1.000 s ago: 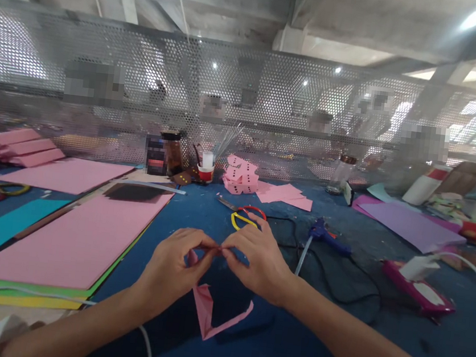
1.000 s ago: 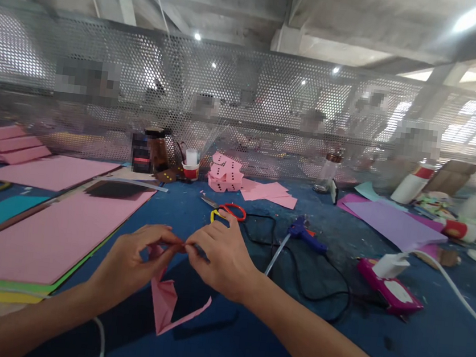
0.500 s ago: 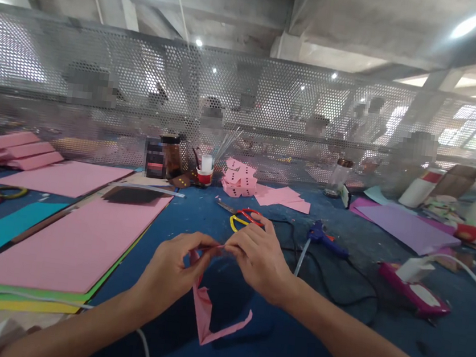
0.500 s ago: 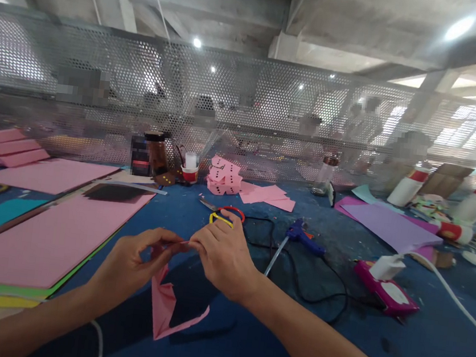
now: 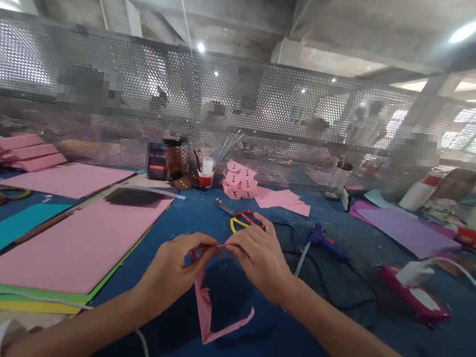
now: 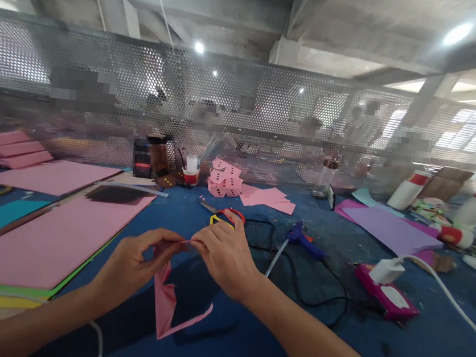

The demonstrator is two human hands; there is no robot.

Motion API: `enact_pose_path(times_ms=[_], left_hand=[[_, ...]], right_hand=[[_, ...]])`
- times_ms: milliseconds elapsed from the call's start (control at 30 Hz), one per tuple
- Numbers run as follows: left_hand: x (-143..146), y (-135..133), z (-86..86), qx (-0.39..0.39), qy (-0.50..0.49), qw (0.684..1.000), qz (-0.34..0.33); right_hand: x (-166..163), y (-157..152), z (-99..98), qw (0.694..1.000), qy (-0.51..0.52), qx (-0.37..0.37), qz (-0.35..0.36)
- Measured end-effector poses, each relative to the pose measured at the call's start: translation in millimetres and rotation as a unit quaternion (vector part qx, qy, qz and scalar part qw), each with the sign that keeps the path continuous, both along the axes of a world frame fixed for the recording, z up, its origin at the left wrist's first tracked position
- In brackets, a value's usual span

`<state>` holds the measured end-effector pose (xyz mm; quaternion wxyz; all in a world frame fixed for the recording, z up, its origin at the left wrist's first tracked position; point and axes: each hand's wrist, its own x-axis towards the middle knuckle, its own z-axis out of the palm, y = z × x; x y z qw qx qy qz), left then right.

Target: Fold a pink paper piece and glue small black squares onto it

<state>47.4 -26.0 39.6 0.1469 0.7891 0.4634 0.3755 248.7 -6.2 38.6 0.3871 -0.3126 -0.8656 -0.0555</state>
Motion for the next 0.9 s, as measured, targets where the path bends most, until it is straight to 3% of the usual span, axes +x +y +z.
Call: enact_pose_path(times_ms=[500, 900], left_hand=[[-1.2, 1.2, -3.2, -0.018, -0.007, 1.0, -0.006], [-2.0, 0.8, -4.9, -0.021, -0.012, 1.0, -0.009]], right_hand=[[0.2, 1.0, -2.9, 1.0, -0.007, -0.005, -0.024], [0.7, 2.6, -2.5, 0.999, 0.016, -0.034, 0.023]])
